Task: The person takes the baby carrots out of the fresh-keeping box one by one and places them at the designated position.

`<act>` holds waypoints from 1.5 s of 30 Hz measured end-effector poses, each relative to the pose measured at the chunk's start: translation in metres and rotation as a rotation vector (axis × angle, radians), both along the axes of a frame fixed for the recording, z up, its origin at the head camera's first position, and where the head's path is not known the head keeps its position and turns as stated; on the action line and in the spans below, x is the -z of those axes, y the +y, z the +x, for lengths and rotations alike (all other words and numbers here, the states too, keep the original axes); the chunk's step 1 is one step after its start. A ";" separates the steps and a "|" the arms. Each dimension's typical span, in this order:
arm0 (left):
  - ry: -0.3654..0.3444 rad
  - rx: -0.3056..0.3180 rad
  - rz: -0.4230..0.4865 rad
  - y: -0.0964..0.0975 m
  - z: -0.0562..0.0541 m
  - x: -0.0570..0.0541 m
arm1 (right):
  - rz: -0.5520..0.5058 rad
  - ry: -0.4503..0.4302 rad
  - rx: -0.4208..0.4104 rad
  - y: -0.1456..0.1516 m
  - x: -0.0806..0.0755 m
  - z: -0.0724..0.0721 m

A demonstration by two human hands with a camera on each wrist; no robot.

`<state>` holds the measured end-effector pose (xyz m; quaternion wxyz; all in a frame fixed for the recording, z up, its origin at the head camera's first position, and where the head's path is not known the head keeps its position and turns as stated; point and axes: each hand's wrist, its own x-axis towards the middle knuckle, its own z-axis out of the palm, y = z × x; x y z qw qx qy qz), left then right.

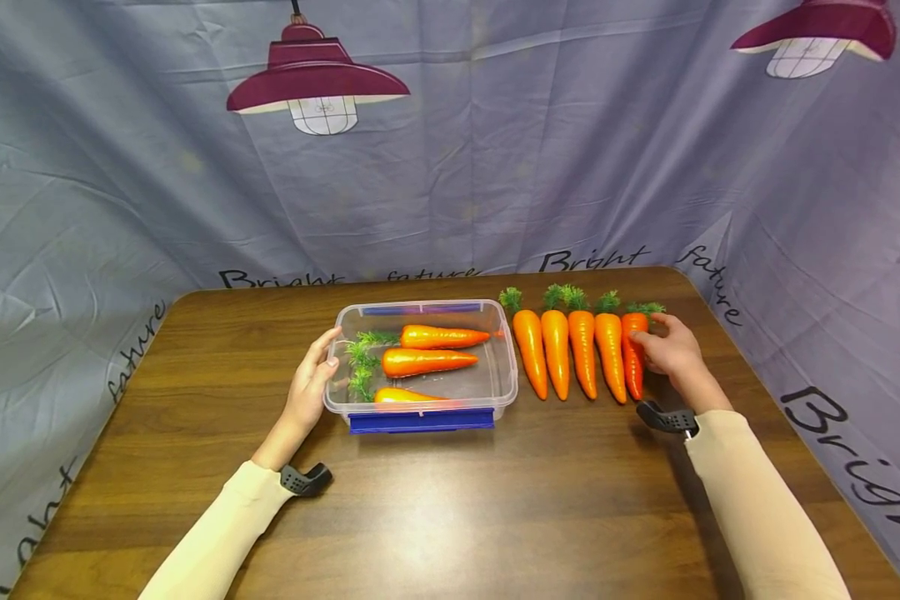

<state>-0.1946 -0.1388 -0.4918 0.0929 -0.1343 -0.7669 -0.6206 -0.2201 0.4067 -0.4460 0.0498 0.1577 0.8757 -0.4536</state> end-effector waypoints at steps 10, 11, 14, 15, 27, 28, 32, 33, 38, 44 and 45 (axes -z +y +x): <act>0.004 0.006 0.008 0.000 0.000 -0.003 | 0.200 0.085 0.014 -0.005 -0.016 0.007; 0.003 0.008 0.010 0.000 0.000 -0.003 | 0.222 0.106 0.018 -0.008 -0.019 0.008; -0.001 0.006 0.008 0.000 0.001 -0.003 | 0.246 0.195 0.024 -0.027 -0.031 0.013; 0.001 0.007 0.006 0.000 0.001 -0.003 | 0.245 0.230 0.016 -0.037 -0.036 0.015; 0.009 0.008 0.003 0.000 0.002 0.001 | 0.012 0.386 -0.340 -0.173 -0.074 0.025; 0.010 0.009 0.004 0.000 0.002 0.000 | -0.015 0.382 -0.371 -0.183 -0.074 0.023; 0.009 0.015 0.004 0.000 0.001 -0.002 | -0.129 0.329 -0.497 -0.223 -0.073 0.020; 0.008 0.017 0.005 0.000 0.001 -0.002 | -0.152 0.313 -0.528 -0.232 -0.073 0.019; 0.007 0.018 -0.005 0.000 0.000 -0.004 | -0.185 0.236 -0.621 -0.270 -0.070 0.018; 0.009 0.016 0.014 0.000 0.002 -0.003 | -0.215 0.179 -0.615 -0.292 -0.054 0.012; 0.013 0.022 0.021 0.001 0.002 -0.003 | -0.225 0.172 -0.614 -0.293 -0.051 0.011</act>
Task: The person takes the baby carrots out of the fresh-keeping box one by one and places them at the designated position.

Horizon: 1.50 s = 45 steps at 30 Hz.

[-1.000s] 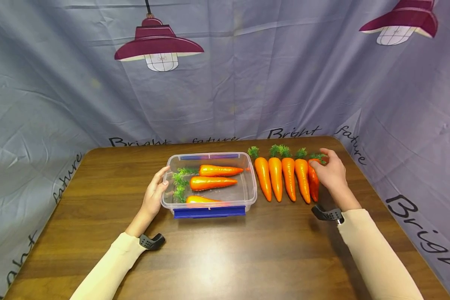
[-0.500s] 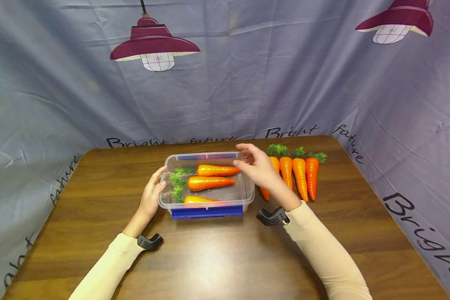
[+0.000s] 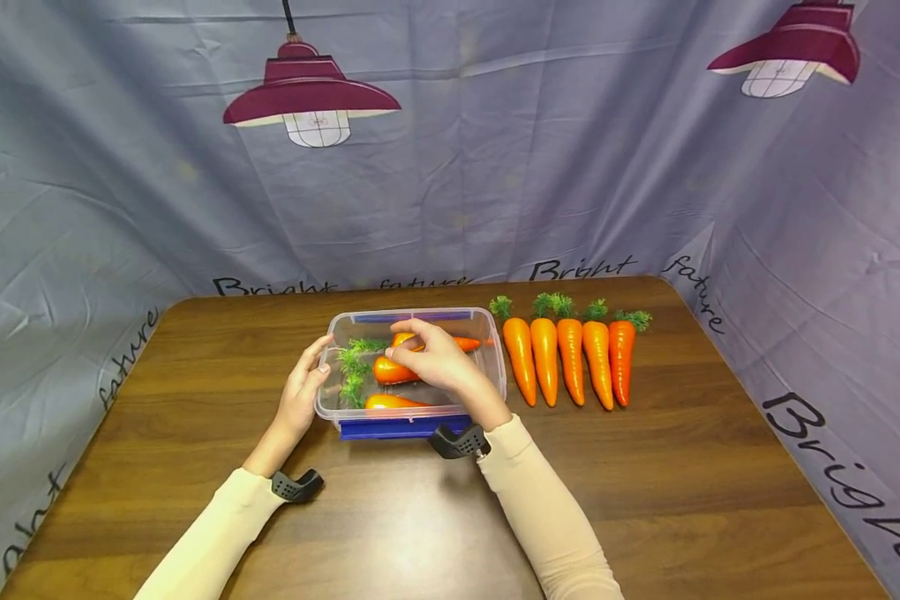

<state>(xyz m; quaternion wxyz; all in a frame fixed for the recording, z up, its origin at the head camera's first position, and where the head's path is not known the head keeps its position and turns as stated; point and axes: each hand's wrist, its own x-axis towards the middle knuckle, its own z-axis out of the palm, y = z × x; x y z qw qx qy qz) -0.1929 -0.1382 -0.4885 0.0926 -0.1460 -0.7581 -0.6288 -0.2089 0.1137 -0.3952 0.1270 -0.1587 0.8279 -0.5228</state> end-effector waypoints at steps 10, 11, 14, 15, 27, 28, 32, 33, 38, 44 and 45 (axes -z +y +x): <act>0.038 0.010 -0.002 0.002 -0.003 0.003 | 0.193 0.027 -0.094 0.000 0.015 -0.001; 0.049 0.003 -0.002 0.002 -0.002 0.004 | 0.239 0.043 -0.119 -0.002 0.016 0.000; 0.095 -0.019 0.000 0.001 -0.001 0.006 | 0.345 0.078 -0.200 -0.004 0.017 0.001; 0.097 -0.024 0.004 0.001 0.000 0.007 | 0.375 0.080 -0.226 -0.005 0.017 0.001; 0.028 -0.019 0.020 0.002 -0.002 0.004 | 0.490 0.054 -0.376 -0.006 0.018 0.000; 0.024 -0.015 0.019 0.001 -0.002 0.004 | 0.493 0.054 -0.386 -0.006 0.018 0.000; 0.015 -0.014 0.014 0.000 -0.003 0.003 | 0.512 0.054 -0.409 -0.008 0.017 -0.003; 0.014 -0.015 0.010 -0.001 -0.003 0.003 | 0.520 0.053 -0.410 -0.008 0.017 -0.003; 0.015 -0.021 -0.003 -0.001 -0.003 0.006 | 0.525 0.035 -0.401 -0.010 0.017 -0.002; 0.008 -0.022 0.003 0.000 -0.001 0.005 | 0.523 0.041 -0.394 -0.008 0.017 0.000; 0.005 -0.020 0.002 0.000 -0.002 0.004 | 0.522 0.044 -0.395 -0.008 0.016 0.000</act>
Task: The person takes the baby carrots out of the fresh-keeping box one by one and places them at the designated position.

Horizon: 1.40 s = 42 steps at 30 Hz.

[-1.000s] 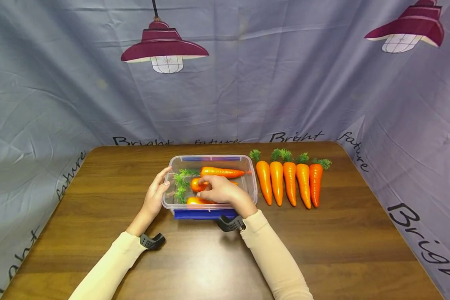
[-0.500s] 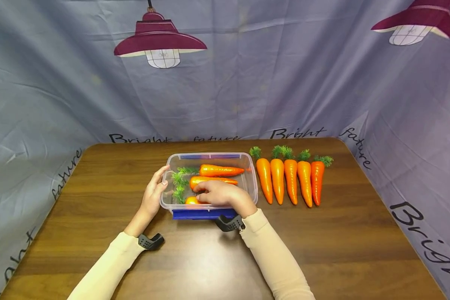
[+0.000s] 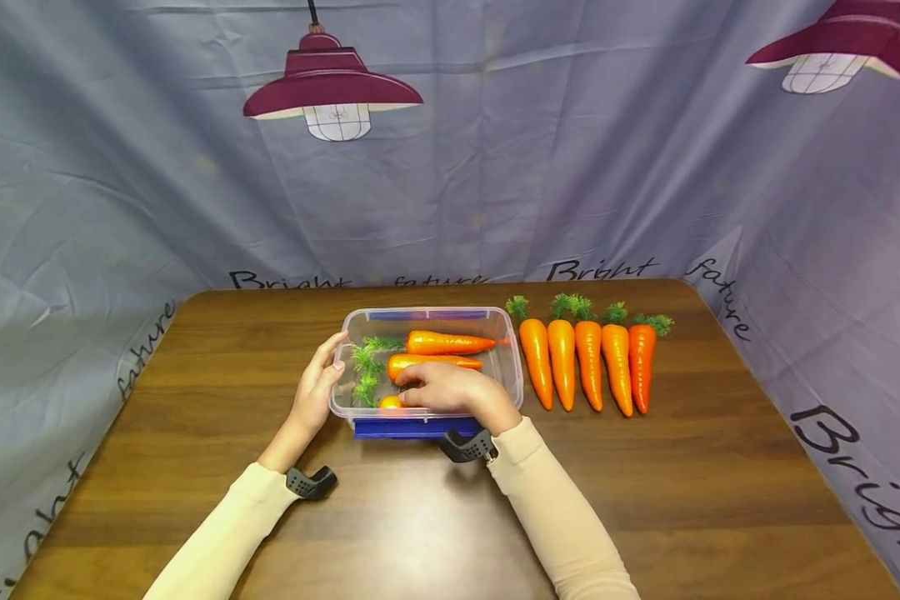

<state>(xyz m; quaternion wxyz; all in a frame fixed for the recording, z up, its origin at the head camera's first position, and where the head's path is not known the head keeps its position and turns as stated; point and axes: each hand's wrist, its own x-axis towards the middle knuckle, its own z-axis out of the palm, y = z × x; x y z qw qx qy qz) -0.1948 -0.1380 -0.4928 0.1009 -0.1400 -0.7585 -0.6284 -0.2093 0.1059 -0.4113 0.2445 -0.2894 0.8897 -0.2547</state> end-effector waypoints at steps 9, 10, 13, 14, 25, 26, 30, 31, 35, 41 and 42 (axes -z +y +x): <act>0.030 0.009 -0.005 0.001 -0.012 -0.009 | -0.001 0.018 -0.006 0.001 -0.004 -0.007; 0.033 0.008 -0.003 0.000 -0.013 -0.009 | 0.000 0.017 -0.008 0.000 -0.005 -0.007; 0.034 0.009 -0.009 0.000 -0.014 -0.010 | 0.010 0.014 -0.015 -0.001 -0.008 -0.007; 0.030 0.010 -0.009 0.000 -0.013 -0.010 | 0.013 0.009 -0.018 -0.002 -0.009 -0.007; 0.009 -0.002 0.007 -0.007 -0.007 -0.009 | -0.002 -0.101 -0.094 -0.006 -0.002 -0.017; 0.012 -0.002 0.008 -0.007 -0.007 -0.010 | -0.008 -0.107 -0.112 -0.006 -0.002 -0.019; 0.006 -0.011 0.010 -0.005 -0.006 -0.009 | -0.063 -0.118 -0.162 -0.003 -0.003 -0.021; 0.000 -0.015 0.006 -0.004 -0.006 -0.009 | -0.082 -0.119 -0.168 -0.002 -0.003 -0.020; -0.020 -0.016 -0.007 -0.001 -0.003 -0.006 | -0.181 -0.149 -0.104 0.005 -0.003 -0.015; -0.009 -0.022 -0.018 0.002 0.003 -0.004 | -0.393 -0.244 0.108 0.020 -0.011 -0.006; -0.011 -0.023 -0.018 0.003 0.003 -0.004 | -0.437 -0.265 0.140 0.023 -0.013 -0.004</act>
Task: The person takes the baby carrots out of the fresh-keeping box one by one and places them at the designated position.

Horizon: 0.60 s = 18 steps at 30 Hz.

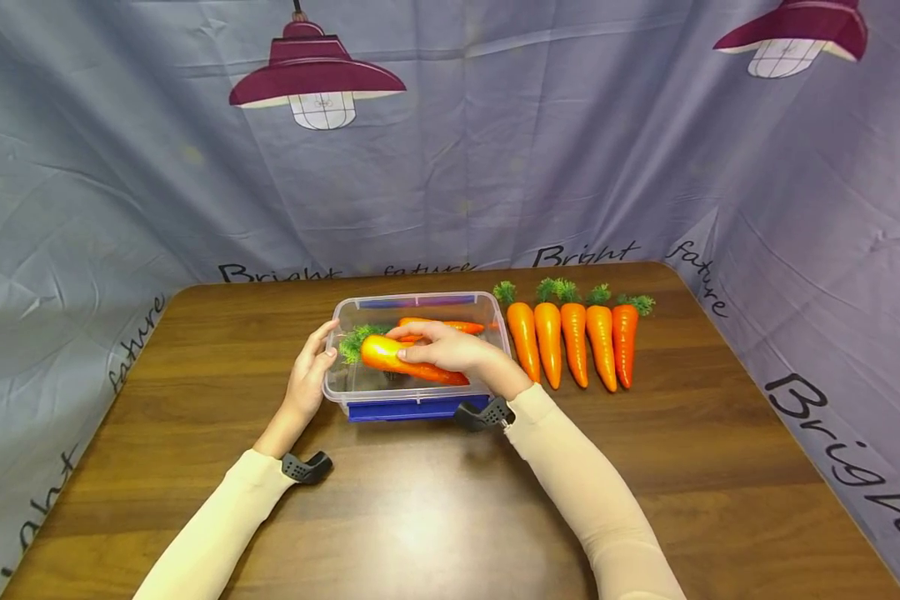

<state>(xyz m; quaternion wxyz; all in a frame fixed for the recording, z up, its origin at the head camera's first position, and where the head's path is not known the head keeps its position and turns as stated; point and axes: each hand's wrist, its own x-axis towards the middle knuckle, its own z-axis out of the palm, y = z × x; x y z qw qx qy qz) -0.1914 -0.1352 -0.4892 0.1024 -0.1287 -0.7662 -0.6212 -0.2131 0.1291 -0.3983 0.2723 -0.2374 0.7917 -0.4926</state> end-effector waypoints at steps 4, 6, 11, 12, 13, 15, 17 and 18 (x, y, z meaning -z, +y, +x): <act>-0.011 0.006 0.013 -0.002 0.000 0.001 | -0.207 -0.095 0.103 0.010 -0.011 0.003; -0.010 0.018 0.021 -0.003 -0.001 0.001 | -0.302 -0.133 0.164 0.018 -0.018 0.006; -0.010 0.018 0.023 -0.001 -0.002 0.001 | -0.463 -0.149 0.319 0.051 -0.030 0.017; -0.009 0.017 0.024 -0.001 -0.002 0.001 | -0.503 -0.149 0.338 0.059 -0.031 0.019; -0.011 0.017 0.024 -0.001 -0.001 0.000 | -0.538 -0.145 0.352 0.068 -0.031 0.022; -0.016 0.024 0.026 -0.001 -0.001 0.000 | -0.609 -0.133 0.368 0.086 -0.030 0.027; -0.014 0.032 0.031 -0.001 0.000 -0.001 | -0.646 -0.125 0.384 0.105 -0.027 0.033; -0.015 0.033 0.032 -0.002 0.000 -0.001 | -0.652 -0.116 0.395 0.114 -0.025 0.035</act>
